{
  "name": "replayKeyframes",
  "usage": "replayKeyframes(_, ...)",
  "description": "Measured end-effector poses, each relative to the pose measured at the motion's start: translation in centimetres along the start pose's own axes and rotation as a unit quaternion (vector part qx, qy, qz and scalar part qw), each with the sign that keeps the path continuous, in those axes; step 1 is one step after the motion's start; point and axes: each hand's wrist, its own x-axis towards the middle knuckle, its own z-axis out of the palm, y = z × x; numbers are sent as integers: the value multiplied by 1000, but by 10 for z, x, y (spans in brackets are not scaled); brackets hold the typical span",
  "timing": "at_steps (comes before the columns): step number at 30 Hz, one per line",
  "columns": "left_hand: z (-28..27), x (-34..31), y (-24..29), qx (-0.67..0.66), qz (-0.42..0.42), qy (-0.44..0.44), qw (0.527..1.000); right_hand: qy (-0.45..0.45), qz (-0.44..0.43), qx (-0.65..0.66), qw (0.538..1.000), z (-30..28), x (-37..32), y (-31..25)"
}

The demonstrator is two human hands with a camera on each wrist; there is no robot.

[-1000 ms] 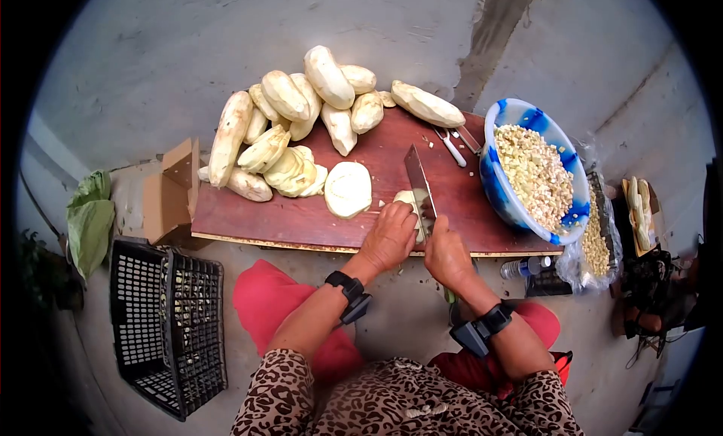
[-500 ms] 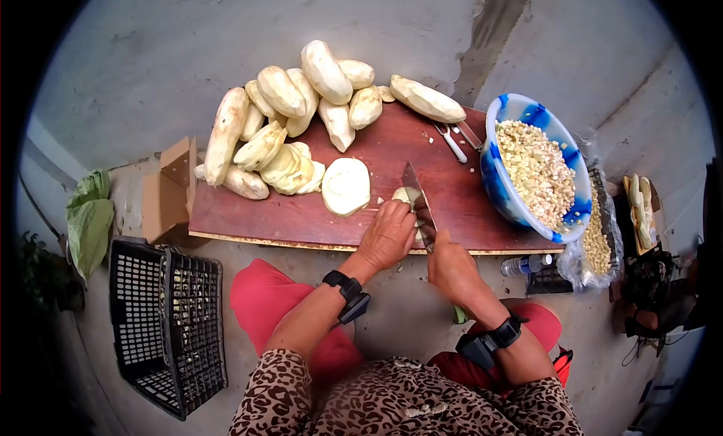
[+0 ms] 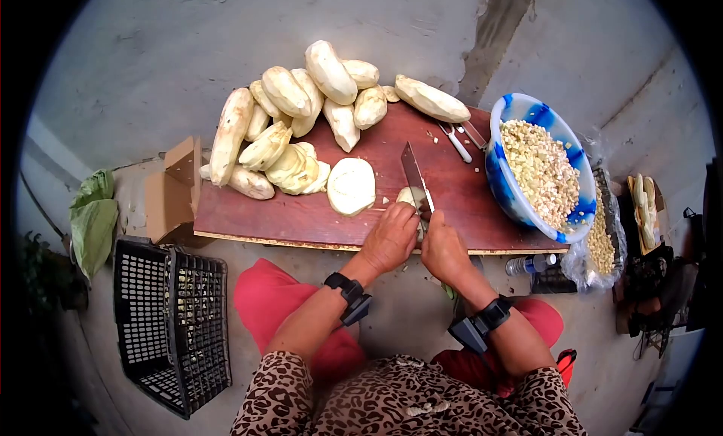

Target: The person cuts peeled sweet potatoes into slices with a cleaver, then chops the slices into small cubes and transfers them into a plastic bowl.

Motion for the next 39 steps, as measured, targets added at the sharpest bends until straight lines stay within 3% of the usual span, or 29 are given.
replayKeyframes(6,-2,1,4,0,-23,33,999,29,-26,12,999,-15,-20,-7)
replayKeyframes(21,0,0,3,14,-26,19,999,-64,8,-45,997,-26,-40,-19)
replayKeyframes(30,-2,-1,3,18,-12,1,1000,28,-29,7,999,3,-4,-1)
replayKeyframes(39,-3,-7,6,25,-38,9,999,35,-33,2,999,-14,-23,0)
